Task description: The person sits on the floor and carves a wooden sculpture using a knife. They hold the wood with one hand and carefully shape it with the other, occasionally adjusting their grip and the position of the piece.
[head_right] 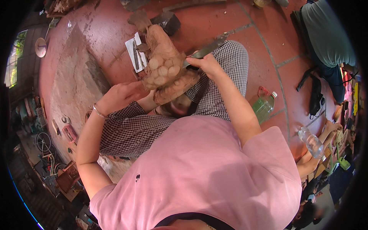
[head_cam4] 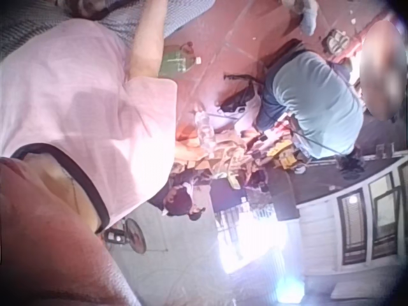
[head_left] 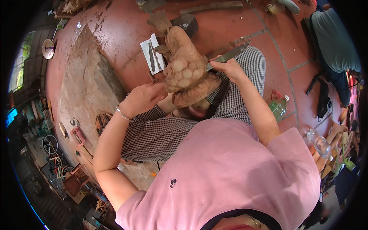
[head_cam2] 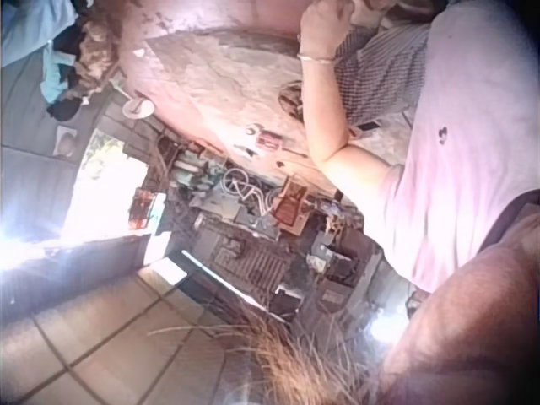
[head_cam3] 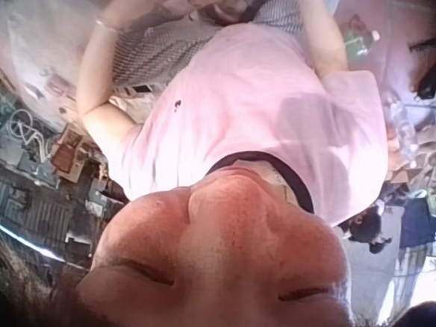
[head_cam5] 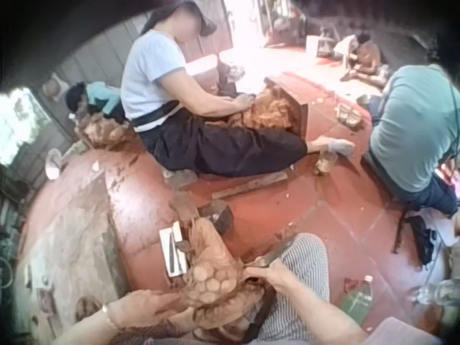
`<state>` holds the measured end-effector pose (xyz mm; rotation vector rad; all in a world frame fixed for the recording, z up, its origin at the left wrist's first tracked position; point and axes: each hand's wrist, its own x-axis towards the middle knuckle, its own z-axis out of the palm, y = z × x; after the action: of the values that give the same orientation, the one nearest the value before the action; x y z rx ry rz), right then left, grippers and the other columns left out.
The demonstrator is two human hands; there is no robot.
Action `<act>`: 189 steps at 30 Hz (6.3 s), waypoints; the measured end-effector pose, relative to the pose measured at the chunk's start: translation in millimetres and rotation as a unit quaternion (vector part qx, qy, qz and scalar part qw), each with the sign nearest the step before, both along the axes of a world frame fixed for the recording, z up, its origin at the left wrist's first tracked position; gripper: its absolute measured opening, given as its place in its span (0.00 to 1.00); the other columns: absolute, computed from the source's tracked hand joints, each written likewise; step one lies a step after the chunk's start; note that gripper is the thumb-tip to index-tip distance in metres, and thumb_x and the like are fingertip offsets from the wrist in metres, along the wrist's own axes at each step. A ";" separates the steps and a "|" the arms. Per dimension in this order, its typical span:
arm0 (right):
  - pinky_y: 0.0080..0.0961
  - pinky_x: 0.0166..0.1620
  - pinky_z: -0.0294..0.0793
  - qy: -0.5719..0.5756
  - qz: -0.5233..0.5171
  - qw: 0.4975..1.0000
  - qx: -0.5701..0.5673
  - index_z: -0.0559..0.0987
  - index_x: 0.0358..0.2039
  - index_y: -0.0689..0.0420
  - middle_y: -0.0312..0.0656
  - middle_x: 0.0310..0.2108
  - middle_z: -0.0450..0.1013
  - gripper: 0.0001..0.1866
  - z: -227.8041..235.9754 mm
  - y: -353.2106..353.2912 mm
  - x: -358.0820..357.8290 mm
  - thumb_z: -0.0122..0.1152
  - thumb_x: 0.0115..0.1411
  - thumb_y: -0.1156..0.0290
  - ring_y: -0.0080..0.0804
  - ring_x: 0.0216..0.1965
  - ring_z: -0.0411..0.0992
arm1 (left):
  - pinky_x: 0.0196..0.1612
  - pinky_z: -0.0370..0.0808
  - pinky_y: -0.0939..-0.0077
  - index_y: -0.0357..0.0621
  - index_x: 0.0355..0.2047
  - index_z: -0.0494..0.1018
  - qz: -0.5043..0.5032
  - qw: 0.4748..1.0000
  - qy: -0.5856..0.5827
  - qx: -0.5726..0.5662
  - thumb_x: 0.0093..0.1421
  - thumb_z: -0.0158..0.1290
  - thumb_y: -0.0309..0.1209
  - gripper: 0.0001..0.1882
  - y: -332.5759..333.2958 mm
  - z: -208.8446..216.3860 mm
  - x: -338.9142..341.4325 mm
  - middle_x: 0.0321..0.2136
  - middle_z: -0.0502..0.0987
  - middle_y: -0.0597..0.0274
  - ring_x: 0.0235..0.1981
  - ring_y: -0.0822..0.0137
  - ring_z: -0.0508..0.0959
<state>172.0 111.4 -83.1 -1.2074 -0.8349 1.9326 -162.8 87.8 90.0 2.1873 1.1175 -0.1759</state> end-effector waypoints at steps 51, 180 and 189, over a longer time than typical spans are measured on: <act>0.24 0.34 0.69 -0.148 -0.092 0.962 0.209 0.78 0.32 0.64 0.38 0.27 0.73 0.09 4.8 -43.3 -22.5 0.66 0.60 0.70 0.24 0.29 0.69 | 0.47 0.75 0.58 0.41 0.54 0.70 0.012 0.997 0.049 -0.051 0.61 0.54 0.33 0.21 5.8 10.6 -0.1 0.42 0.78 0.45 0.44 0.45 0.77; 0.22 0.31 0.74 -0.200 -0.159 0.936 0.242 0.78 0.30 0.65 0.41 0.28 0.76 0.06 15.1 -58.9 -26.0 0.65 0.59 0.75 0.24 0.26 0.75 | 0.43 0.75 0.55 0.38 0.53 0.70 0.020 0.999 -0.008 0.029 0.61 0.54 0.34 0.22 8.6 13.2 -9.4 0.36 0.79 0.43 0.39 0.44 0.79; 0.30 0.42 0.78 -0.300 -0.054 0.848 0.433 0.77 0.31 0.63 0.47 0.40 0.75 0.07 18.8 -48.2 -27.7 0.66 0.54 0.74 0.41 0.39 0.77 | 0.44 0.75 0.55 0.38 0.53 0.70 0.018 1.000 0.004 0.021 0.61 0.54 0.35 0.22 7.9 9.1 -13.2 0.37 0.79 0.43 0.39 0.44 0.78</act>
<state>144.3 63.2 -64.3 -1.2031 -1.6787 0.8297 -176.0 95.7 99.1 2.2042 1.1742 -0.1461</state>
